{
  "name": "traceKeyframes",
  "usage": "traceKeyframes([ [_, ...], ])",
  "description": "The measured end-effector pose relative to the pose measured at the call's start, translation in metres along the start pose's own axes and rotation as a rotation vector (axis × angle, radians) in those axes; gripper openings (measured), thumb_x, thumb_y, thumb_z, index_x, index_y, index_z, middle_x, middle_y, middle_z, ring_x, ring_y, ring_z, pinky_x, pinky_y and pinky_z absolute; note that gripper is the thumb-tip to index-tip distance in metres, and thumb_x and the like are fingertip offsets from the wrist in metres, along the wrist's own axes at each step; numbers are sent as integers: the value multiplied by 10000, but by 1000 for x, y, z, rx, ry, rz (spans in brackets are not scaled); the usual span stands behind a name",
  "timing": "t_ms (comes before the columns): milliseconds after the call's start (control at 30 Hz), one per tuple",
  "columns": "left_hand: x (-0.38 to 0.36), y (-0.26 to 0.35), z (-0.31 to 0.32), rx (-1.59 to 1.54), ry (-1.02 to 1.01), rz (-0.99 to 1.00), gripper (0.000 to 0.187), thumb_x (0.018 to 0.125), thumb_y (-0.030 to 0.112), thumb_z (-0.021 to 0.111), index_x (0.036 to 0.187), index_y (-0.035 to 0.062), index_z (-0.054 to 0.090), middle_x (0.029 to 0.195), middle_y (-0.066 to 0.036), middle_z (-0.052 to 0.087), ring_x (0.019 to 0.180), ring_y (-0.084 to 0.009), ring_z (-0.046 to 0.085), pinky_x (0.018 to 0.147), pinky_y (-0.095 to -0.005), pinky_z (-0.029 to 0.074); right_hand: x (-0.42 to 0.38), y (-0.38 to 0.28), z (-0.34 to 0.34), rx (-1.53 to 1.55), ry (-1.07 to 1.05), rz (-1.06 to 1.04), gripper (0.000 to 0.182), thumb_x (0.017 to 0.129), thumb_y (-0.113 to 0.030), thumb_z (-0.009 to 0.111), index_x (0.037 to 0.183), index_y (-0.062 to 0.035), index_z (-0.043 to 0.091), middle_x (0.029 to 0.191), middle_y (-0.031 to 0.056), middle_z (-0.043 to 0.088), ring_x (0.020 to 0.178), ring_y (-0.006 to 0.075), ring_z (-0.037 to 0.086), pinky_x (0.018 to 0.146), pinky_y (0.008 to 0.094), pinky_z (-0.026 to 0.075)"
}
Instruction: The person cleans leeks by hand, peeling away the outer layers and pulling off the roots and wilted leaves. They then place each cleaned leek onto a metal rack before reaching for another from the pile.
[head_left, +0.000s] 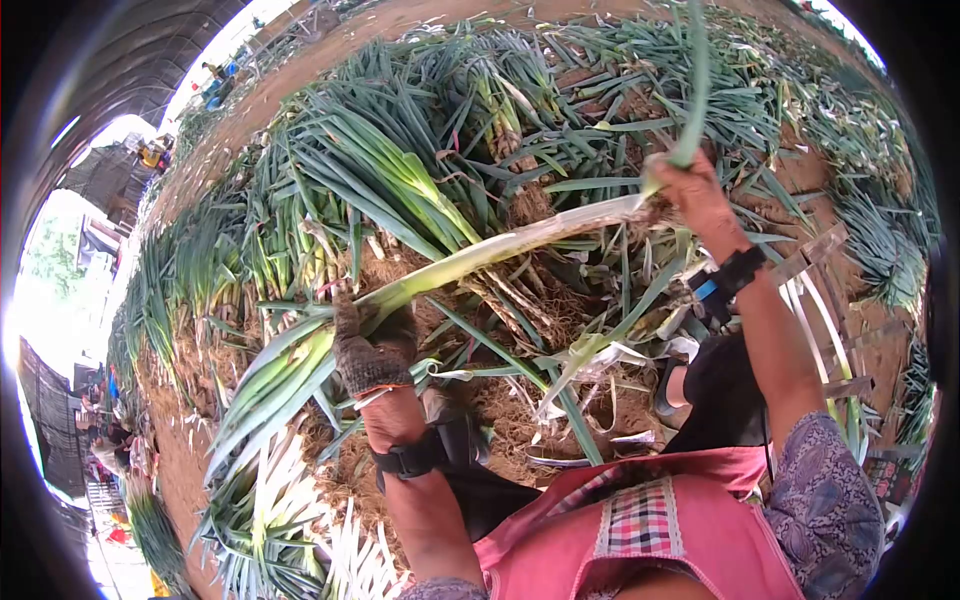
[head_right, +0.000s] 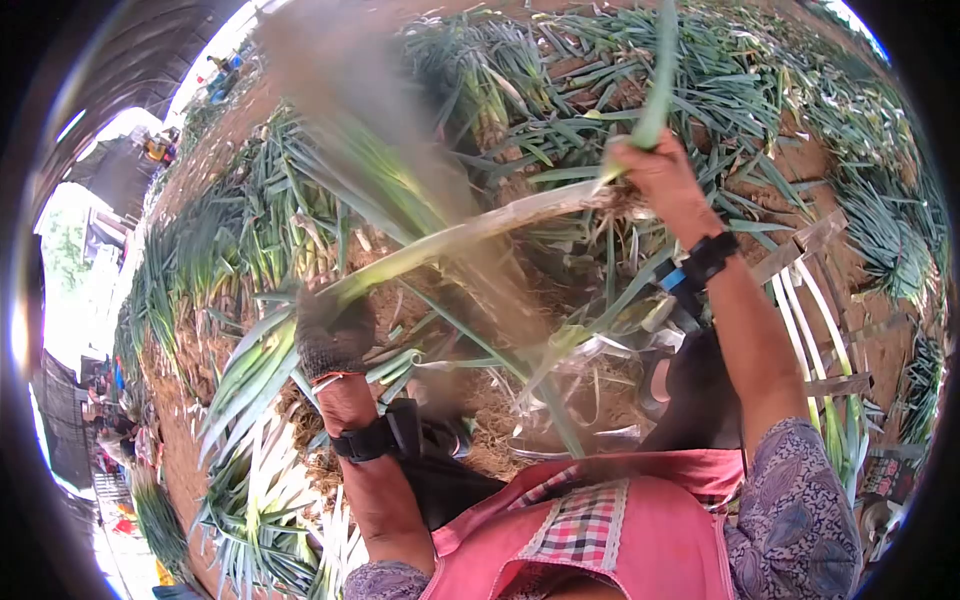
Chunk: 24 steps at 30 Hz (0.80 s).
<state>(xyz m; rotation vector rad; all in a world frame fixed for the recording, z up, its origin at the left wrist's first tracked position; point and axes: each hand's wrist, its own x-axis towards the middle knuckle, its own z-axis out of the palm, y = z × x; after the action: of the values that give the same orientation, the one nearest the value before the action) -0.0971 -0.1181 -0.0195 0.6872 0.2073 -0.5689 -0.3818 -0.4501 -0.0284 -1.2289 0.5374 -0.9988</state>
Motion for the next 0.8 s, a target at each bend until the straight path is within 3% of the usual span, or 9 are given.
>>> traceKeyframes([
  [100,-9,23,0,-9,40,94,393,818,386,602,926,9,584,893,-131,629,756,-287,614,705,-428,537,23,19,-78,-68,259,-131,196,755,-123,676,875,-53,538,770,13,560,674,123,541,585,257,430],
  [167,-6,45,-17,-73,26,127,295,770,322,677,889,68,587,831,-92,620,791,-288,597,662,-465,528,23,21,-151,-599,345,-3,278,729,-174,686,913,-43,523,811,28,553,730,122,539,627,276,442],
  [233,-14,58,-23,-77,17,198,309,766,340,680,895,75,588,828,-92,620,780,-288,594,668,-470,528,1,5,-150,-704,380,124,403,714,-255,689,986,-15,514,876,112,582,815,212,573,698,346,452],
  [433,-22,54,-30,1,-192,97,304,763,297,685,960,91,580,870,-68,618,829,-266,595,730,-485,520,17,59,-218,-1589,380,25,634,733,-431,646,1132,30,470,1063,255,559,999,388,533,842,397,403],
  [467,-27,51,-24,2,-205,80,289,771,275,680,972,94,578,876,-64,619,836,-253,597,740,-482,519,15,41,-202,-1471,250,237,702,744,-475,630,1203,23,441,1072,235,565,990,368,542,860,375,409],
  [567,-33,35,-9,36,-226,51,279,793,286,648,980,95,568,886,-54,608,852,-233,587,761,-466,509,27,25,-134,-1335,210,-158,647,776,-449,618,1213,-3,445,1016,199,594,942,313,570,831,356,430],
  [667,-33,18,0,100,-277,38,326,786,337,651,973,86,557,929,-50,584,881,-230,564,787,-455,491,-12,-21,16,-908,-146,-186,402,840,-308,594,1125,-42,496,892,101,616,814,148,589,686,286,473],
  [733,-49,7,16,74,-425,28,292,785,270,664,991,92,559,943,-47,586,901,-221,566,799,-458,492,-42,-24,77,-860,-480,-301,325,826,-176,612,1118,-76,511,926,55,563,834,158,558,736,300,462],
  [800,-57,1,27,53,-551,-6,270,784,163,671,1021,101,560,951,-43,590,933,-203,566,829,-451,489,-57,-12,117,-777,-702,-566,380,794,-230,658,1098,-42,530,942,79,565,815,203,563,721,316,465],
])
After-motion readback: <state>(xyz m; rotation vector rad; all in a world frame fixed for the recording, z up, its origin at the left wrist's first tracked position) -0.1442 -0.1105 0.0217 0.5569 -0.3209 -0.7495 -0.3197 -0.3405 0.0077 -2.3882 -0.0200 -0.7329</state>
